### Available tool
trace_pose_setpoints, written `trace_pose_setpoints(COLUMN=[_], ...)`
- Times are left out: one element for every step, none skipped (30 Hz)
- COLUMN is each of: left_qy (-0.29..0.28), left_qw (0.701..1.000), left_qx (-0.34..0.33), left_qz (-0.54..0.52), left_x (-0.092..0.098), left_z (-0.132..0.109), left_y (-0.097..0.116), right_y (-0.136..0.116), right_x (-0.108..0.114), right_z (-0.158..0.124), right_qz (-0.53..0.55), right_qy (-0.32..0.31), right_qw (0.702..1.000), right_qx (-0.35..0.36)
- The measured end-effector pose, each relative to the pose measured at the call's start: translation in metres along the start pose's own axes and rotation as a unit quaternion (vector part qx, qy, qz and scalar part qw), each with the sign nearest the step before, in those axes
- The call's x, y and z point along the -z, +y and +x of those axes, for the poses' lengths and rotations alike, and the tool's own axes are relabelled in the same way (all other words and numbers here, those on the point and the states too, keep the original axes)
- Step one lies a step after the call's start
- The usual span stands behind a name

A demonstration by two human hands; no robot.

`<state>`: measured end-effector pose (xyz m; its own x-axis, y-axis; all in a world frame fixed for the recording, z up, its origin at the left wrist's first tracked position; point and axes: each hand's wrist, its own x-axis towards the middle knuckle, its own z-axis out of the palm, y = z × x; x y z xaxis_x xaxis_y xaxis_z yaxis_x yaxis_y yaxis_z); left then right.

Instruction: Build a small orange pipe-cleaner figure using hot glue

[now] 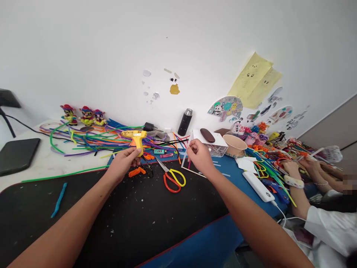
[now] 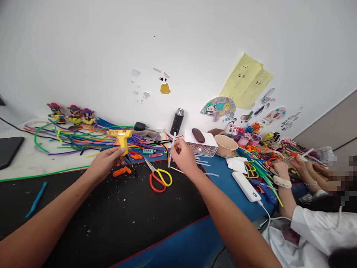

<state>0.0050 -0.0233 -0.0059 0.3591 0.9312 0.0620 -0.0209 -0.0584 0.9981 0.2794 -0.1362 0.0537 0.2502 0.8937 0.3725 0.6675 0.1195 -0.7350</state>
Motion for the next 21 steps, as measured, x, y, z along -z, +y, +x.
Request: trace_pose_setpoints(left_qy=[0.000, 0.000, 0.001, 0.002, 0.003, 0.004, 0.004, 0.004, 0.005, 0.007, 0.012, 0.017, 0.022, 0.025, 0.026, 0.023, 0.017, 0.008, -0.001, -0.008, -0.012], left_qw=[1.000, 1.000, 1.000, 1.000, 0.999, 0.999, 0.999, 0.999, 0.999, 0.999, 0.999, 0.999, 0.999, 0.999, 0.999, 0.998, 0.998, 0.997, 0.997, 0.996, 0.995], left_qx=[0.003, 0.007, 0.011, 0.016, 0.020, 0.024, 0.026, 0.028, 0.028, 0.027, 0.025, 0.023, 0.020, 0.020, 0.023, 0.027, 0.030, 0.033, 0.034, 0.034, 0.034], left_qz=[-0.005, -0.011, -0.016, -0.022, -0.027, -0.031, -0.034, -0.037, -0.040, -0.041, -0.041, -0.040, -0.040, -0.040, -0.042, -0.047, -0.054, -0.064, -0.073, -0.081, -0.088], left_x=[0.000, 0.000, -0.001, -0.001, -0.001, -0.001, -0.002, -0.002, -0.002, -0.002, -0.002, -0.002, -0.002, -0.002, -0.003, -0.004, -0.004, -0.005, -0.006, -0.006, -0.006], left_z=[0.000, -0.001, -0.001, -0.001, -0.002, -0.002, -0.002, -0.002, -0.002, -0.002, -0.001, -0.001, 0.000, 0.000, 0.000, 0.000, 0.000, -0.001, -0.001, -0.001, -0.001], left_y=[0.000, 0.001, 0.001, 0.002, 0.002, 0.003, 0.003, 0.004, 0.004, 0.003, 0.003, 0.002, 0.001, 0.000, 0.000, -0.001, -0.001, -0.001, -0.001, -0.001, -0.002], right_y=[0.001, 0.003, 0.005, 0.008, 0.011, 0.014, 0.018, 0.021, 0.025, 0.028, 0.031, 0.034, 0.037, 0.040, 0.042, 0.043, 0.044, 0.044, 0.043, 0.040, 0.036], right_x=[-0.004, -0.009, -0.013, -0.018, -0.023, -0.027, -0.030, -0.033, -0.035, -0.036, -0.036, -0.036, -0.035, -0.035, -0.035, -0.036, -0.038, -0.041, -0.045, -0.051, -0.058], right_z=[0.003, 0.005, 0.006, 0.007, 0.008, 0.008, 0.007, 0.006, 0.004, 0.003, 0.001, -0.001, -0.002, -0.004, -0.005, -0.006, -0.005, -0.004, -0.002, 0.001, 0.004], right_qz=[0.001, -0.009, -0.025, -0.044, -0.064, -0.085, -0.098, -0.106, -0.115, -0.123, -0.132, -0.136, -0.138, -0.136, -0.126, -0.105, -0.069, -0.019, 0.039, 0.101, 0.157], right_qy=[-0.002, -0.005, -0.008, -0.016, -0.031, -0.038, -0.041, -0.042, -0.042, -0.047, -0.051, -0.064, -0.072, -0.078, -0.078, -0.073, -0.066, -0.055, -0.042, -0.031, -0.021], right_qw=[1.000, 1.000, 1.000, 0.999, 0.997, 0.996, 0.994, 0.993, 0.992, 0.991, 0.989, 0.988, 0.987, 0.987, 0.988, 0.990, 0.994, 0.996, 0.995, 0.990, 0.982], right_qx=[0.001, -0.001, -0.001, -0.002, -0.004, -0.004, -0.008, -0.014, -0.019, -0.025, -0.031, -0.034, -0.038, -0.041, -0.046, -0.052, -0.058, -0.068, -0.078, -0.089, -0.099])
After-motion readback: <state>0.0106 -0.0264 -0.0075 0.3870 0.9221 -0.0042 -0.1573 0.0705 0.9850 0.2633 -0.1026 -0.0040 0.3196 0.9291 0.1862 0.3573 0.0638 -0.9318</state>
